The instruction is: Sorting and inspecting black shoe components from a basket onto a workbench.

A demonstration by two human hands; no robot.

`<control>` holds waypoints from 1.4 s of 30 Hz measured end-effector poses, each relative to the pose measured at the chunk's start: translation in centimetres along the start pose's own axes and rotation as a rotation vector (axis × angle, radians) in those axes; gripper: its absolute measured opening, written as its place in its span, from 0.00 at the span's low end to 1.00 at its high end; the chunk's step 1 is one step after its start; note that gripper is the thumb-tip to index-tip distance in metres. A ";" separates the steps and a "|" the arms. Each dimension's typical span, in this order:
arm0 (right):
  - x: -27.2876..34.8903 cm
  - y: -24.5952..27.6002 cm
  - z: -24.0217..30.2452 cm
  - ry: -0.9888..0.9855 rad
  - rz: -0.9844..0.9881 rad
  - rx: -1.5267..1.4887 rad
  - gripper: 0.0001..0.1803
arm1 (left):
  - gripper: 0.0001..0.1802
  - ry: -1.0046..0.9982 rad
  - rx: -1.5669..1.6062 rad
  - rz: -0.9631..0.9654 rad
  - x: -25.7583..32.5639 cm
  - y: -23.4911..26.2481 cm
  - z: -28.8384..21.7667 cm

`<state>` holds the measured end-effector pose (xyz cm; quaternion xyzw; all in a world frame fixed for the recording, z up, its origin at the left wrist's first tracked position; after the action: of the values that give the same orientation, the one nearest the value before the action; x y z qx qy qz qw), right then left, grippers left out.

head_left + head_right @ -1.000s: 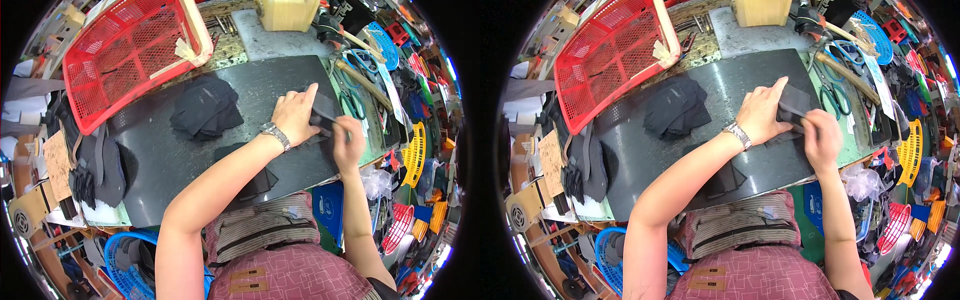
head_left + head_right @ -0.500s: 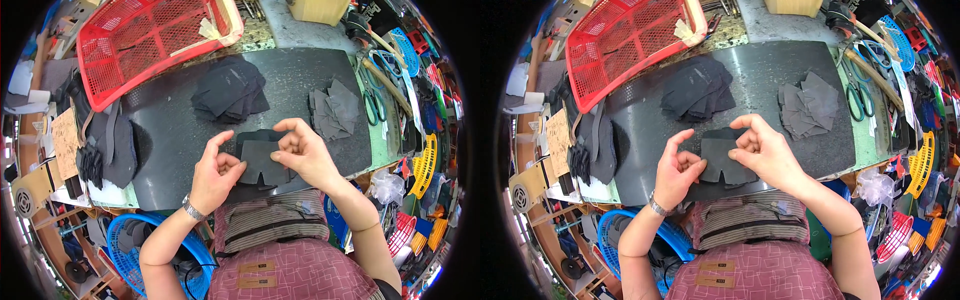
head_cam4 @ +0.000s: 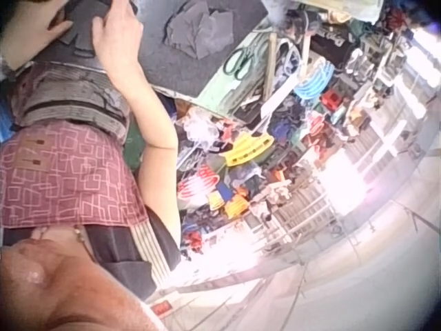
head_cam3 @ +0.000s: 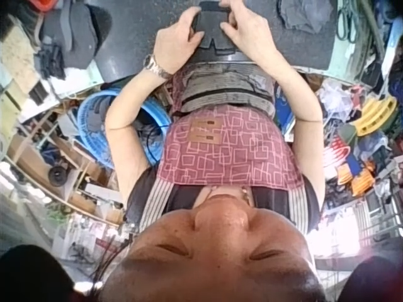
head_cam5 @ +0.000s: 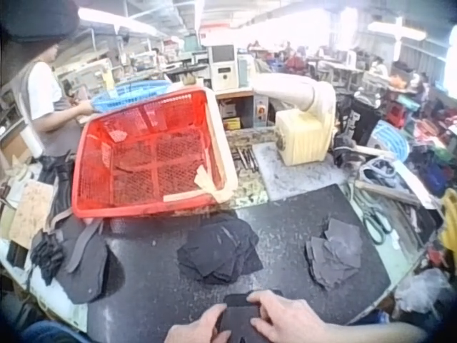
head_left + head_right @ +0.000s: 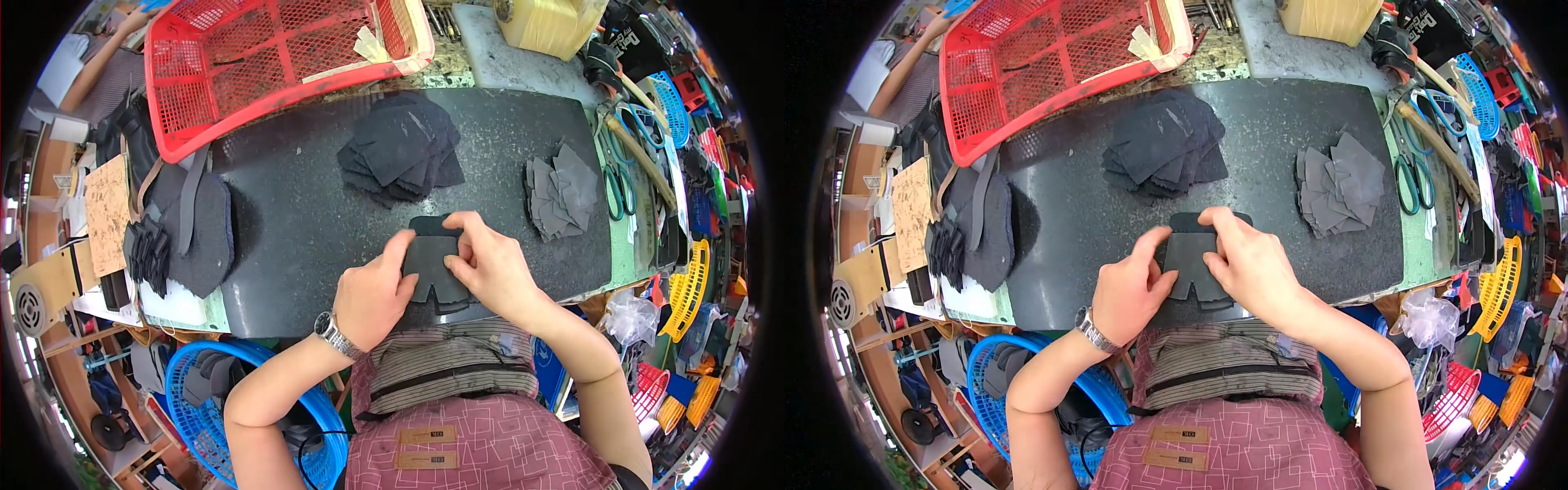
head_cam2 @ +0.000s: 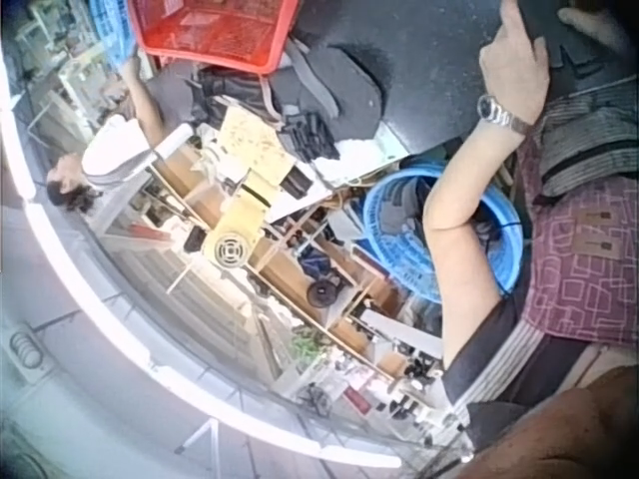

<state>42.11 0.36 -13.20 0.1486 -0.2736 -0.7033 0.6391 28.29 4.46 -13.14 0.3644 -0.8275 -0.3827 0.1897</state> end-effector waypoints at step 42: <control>3.9 18.2 -15.0 -0.430 -0.653 0.156 0.18 | 0.41 -0.534 0.030 0.127 -16.6 -11.1 -14.9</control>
<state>64.82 -7.00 -14.28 0.1251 -0.3920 -0.8617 0.2970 53.24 4.62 -12.86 0.2007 -0.8750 -0.4402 -0.0171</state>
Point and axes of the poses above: each hand's wrist, its own x-axis away from the middle knuckle, its own y-axis out of the back of the hand, z = x × y, the point moved 9 cm from there along -x, towards the middle knuckle, and after that the axes turned 2 degrees about -x, right-handed, at the moved point
